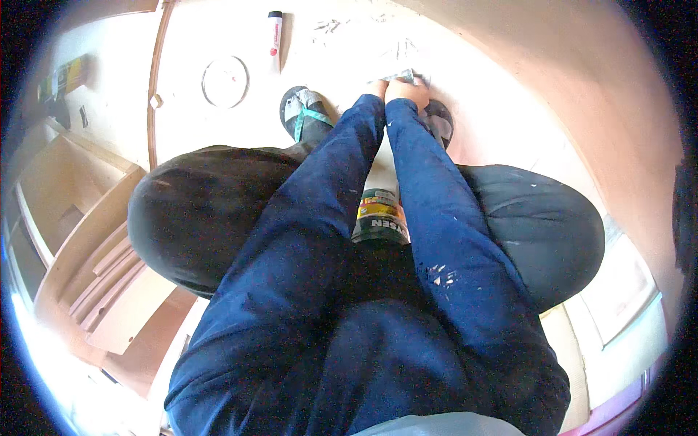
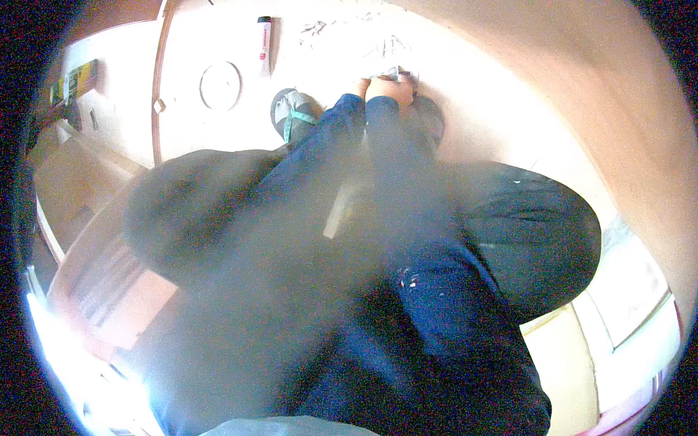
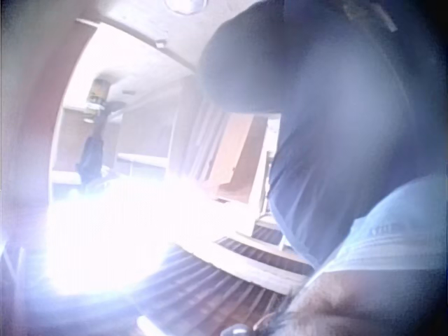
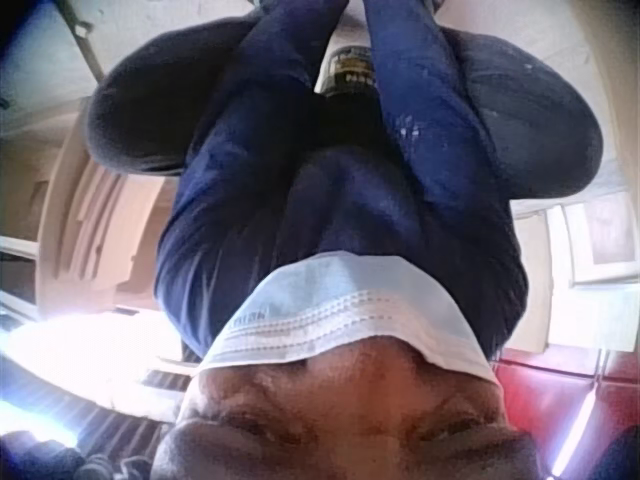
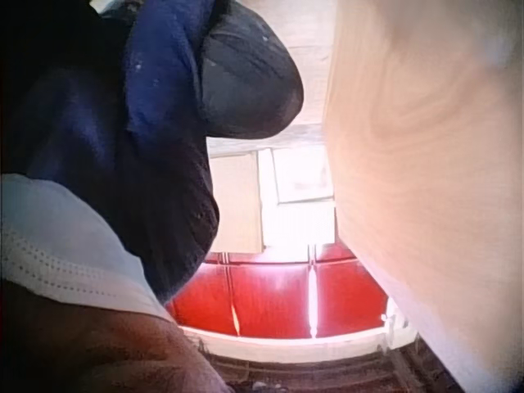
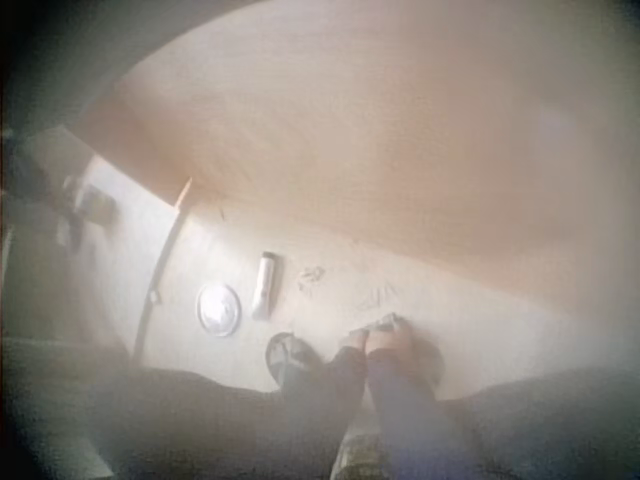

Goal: Applying wood filler or adhesive to a joint or surface during furniture assembly or repair.

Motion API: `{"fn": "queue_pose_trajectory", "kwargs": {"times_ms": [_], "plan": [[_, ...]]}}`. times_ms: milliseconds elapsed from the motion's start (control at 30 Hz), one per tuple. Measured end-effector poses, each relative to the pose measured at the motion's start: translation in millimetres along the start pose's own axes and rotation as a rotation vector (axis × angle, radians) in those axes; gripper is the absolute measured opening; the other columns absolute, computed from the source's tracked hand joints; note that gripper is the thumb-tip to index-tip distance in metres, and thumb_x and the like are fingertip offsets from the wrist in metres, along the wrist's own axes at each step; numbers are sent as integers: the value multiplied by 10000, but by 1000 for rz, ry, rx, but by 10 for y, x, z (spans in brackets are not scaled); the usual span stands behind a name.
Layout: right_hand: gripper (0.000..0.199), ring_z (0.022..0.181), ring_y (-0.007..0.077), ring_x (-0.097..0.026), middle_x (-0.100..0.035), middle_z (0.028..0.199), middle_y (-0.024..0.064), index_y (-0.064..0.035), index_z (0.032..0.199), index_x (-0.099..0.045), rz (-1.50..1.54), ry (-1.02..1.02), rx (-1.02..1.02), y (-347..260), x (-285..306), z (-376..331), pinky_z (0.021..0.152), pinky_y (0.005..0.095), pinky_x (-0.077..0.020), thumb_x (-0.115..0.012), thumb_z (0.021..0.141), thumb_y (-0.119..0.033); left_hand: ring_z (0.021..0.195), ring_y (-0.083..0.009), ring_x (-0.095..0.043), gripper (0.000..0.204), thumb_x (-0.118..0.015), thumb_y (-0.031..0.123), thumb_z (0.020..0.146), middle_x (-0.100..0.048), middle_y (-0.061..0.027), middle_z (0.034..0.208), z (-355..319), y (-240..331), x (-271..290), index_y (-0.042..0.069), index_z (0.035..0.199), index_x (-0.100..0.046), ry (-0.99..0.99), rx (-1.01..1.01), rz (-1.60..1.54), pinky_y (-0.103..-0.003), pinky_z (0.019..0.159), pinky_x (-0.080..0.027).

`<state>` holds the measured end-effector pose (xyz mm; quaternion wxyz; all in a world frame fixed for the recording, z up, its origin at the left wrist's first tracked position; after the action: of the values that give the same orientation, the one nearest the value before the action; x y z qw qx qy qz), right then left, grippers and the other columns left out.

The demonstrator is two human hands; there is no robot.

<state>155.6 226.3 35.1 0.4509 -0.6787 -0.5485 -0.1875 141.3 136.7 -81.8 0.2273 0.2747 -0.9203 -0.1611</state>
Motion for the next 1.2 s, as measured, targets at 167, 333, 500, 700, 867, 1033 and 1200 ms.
{"fn": "queue_pose_trajectory", "kwargs": {"times_ms": [167,333,500,700,867,1033,1200], "plan": [[421,1028,369,-721,-752,1119,168,-89,1138,-758,-256,18,331,-34,-63,253,942,410,-562,-682,823,-359,1247,-410,-616,483,-512,359,997,-650,-264,1310,-7,167,1,-7,1270,-666,50,-31,15,-443,1076,-470],[459,1095,368,-701,-737,1125,217,-65,1160,-742,-99,6,201,259,61,180,978,419,-545,-648,841,-381,1248,-410,-616,486,-512,361,997,-649,-266,1310,-261,116,-119,-12,1267,-666,11,-54,35,-442,1076,-470],[440,1077,370,-708,-737,1097,241,9,1095,-745,-87,8,99,587,208,8,969,413,-546,-700,821,-333,1249,-411,-615,490,-511,363,997,-648,-269,1311,-485,-85,-313,-17,1265,-666,-68,-43,41,-440,1077,-470],[419,1005,375,-729,-745,1037,248,20,1066,-749,-12,36,30,700,91,7,913,426,-569,-717,802,-303,1250,-411,-614,494,-511,365,998,-647,-271,1311,-407,2,-256,-22,1263,-666,-78,-25,46,-438,1077,-470],[395,946,385,-739,-749,987,249,21,1043,-751,24,153,-5,592,110,-35,867,439,-581,-719,787,-279,1251,-412,-614,498,-511,367,999,-646,-273,1311,-378,50,-219,-27,1261,-666,-90,-5,47,-436,1077,-470],[366,924,401,-738,-749,960,244,-2,1031,-760,61,117,-12,415,211,-65,859,451,-585,-714,765,-249,1252,-412,-613,502,-511,368,999,-645,-275,1311,-249,100,-232,-32,1259,-666,-79,4,42,-435,1077,-470],[374,960,386,-739,-755,972,224,-50,1056,-774,-38,181,6,226,71,255,886,452,-580,-699,774,-284,1253,-413,-612,505,-510,370,999,-644,-277,1312,-77,282,-248,-36,1256,-666,-47,5,28,-433,1077,-471]]}}
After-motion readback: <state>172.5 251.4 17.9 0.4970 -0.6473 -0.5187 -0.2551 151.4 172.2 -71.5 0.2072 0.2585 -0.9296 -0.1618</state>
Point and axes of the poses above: each hand's wrist, its own z-axis towards the middle knuckle, its own x-axis out of the back of the hand, y = z × x, the point moved 3 cm from there along z, towards the middle knuckle
